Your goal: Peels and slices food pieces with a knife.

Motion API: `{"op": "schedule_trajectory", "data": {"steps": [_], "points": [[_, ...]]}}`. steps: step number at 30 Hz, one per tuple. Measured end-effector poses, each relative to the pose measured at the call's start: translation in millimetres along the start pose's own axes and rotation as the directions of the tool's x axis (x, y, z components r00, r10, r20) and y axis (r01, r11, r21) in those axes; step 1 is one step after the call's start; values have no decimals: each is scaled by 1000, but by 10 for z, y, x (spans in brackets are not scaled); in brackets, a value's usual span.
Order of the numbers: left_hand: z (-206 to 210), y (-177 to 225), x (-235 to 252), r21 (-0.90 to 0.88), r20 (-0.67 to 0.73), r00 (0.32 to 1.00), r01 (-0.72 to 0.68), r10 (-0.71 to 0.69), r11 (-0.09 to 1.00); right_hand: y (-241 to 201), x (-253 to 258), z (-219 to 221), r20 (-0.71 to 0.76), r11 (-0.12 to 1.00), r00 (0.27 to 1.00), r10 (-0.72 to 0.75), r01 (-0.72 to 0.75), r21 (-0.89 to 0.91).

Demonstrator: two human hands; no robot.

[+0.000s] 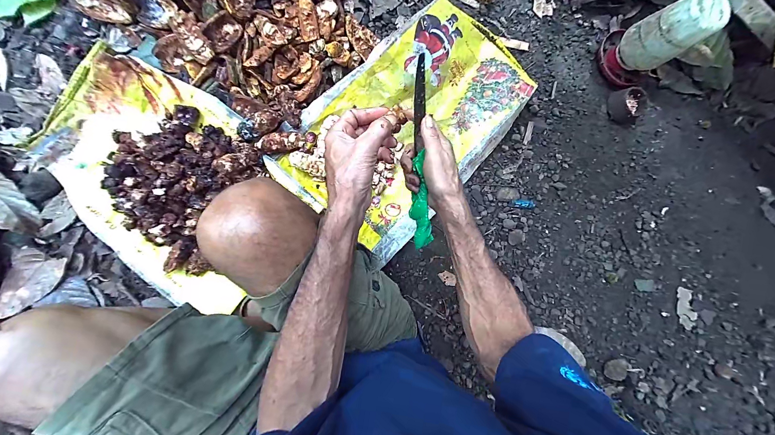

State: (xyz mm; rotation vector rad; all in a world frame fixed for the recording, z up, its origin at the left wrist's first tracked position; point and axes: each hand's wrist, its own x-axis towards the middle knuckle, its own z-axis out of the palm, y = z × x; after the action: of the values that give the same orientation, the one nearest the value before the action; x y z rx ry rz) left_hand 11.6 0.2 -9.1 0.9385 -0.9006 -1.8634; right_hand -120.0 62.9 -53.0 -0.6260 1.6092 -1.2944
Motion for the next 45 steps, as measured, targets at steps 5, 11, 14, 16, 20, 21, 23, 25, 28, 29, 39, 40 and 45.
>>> {"op": "schedule_trajectory", "data": {"steps": [5,11,14,16,20,21,23,25,28,29,39,40,45], "points": [[8,-8,-10,-18,27,999,-26,26,999,-245,-302,64,124,937,931,-342,347,-23],[11,-19,-29,-7,77,996,-53,54,999,-348,-341,148,149,857,884,-444,467,-217],[-8,-38,-21,36,78,994,-75,72,997,-311,-302,155,151,852,879,-453,477,-218],[-17,-52,-15,51,75,993,-96,92,994,-304,-299,168,153,852,878,-454,478,-215],[-4,-69,-20,63,77,990,-122,117,990,-320,-314,187,149,840,871,-469,492,-228],[-4,-69,-20,75,79,989,-131,125,988,-314,-307,191,147,839,870,-471,493,-230],[0,-66,-21,113,84,987,-143,134,983,-293,-287,185,137,839,871,-471,491,-235],[-3,-62,-20,154,85,987,-147,135,977,-284,-275,175,134,836,872,-472,490,-246],[-25,-63,-17,190,104,986,-148,130,971,-284,-268,172,132,845,876,-465,483,-230],[-28,-61,-18,202,107,986,-148,128,968,-283,-263,172,130,847,877,-463,481,-225],[-11,-4,-71,355,105,988,-142,111,924,-286,-227,223,117,821,860,-496,508,-259],[-10,-7,-75,377,105,988,-147,116,915,-282,-215,225,105,825,866,-489,498,-266],[-39,8,-77,457,113,990,-132,89,879,-345,-215,245,139,984,975,-175,176,6]]}}
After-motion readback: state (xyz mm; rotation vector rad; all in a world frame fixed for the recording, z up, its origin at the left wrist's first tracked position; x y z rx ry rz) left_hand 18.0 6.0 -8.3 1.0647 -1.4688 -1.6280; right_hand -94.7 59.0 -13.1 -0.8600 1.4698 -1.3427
